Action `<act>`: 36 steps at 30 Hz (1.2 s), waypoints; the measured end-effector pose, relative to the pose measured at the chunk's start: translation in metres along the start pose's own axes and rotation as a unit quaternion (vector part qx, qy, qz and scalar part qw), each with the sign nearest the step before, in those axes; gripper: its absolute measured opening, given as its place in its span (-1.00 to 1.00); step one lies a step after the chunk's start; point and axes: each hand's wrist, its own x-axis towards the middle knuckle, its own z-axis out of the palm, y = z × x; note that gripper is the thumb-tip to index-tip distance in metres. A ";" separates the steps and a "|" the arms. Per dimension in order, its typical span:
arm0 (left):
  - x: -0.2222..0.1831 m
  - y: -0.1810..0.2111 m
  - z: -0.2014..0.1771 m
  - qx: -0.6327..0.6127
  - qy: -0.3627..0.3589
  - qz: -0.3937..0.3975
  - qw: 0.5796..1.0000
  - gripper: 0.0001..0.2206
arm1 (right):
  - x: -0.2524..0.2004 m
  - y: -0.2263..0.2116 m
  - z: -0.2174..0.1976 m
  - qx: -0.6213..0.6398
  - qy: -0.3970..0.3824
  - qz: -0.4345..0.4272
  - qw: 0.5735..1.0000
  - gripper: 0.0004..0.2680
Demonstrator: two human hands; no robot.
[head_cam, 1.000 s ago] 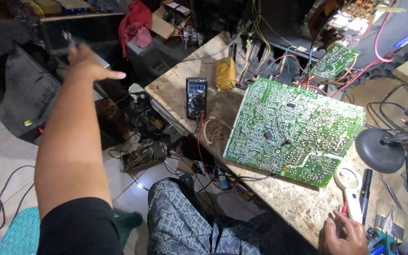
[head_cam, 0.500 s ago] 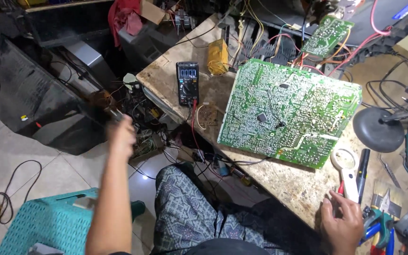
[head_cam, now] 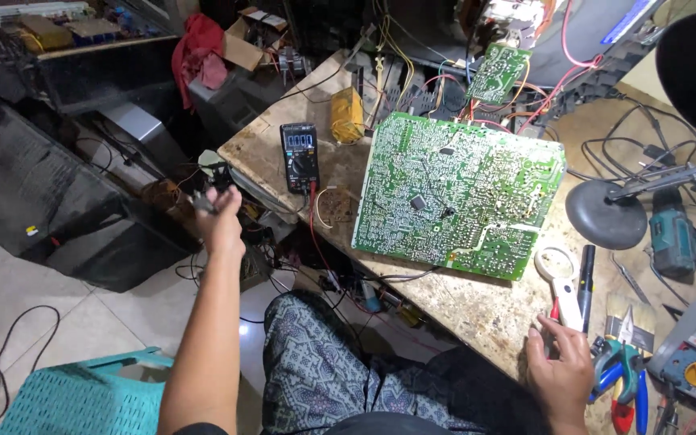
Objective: Troubleshooting and repairing a large circuit board using a multimeter and soldering iron.
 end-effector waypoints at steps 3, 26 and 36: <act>-0.007 0.034 0.016 0.050 -0.092 0.168 0.980 -0.51 | 0.000 -0.004 -0.001 -0.001 0.009 -0.004 1.000 -0.74; -0.013 -0.037 0.042 0.254 -0.126 0.604 0.745 -0.71 | 0.002 -0.003 -0.002 0.012 -0.028 0.007 1.000 -0.73; -0.043 0.017 0.044 0.268 -0.179 0.240 0.916 -0.41 | 0.002 -0.003 -0.003 -0.001 -0.038 0.014 0.999 -0.72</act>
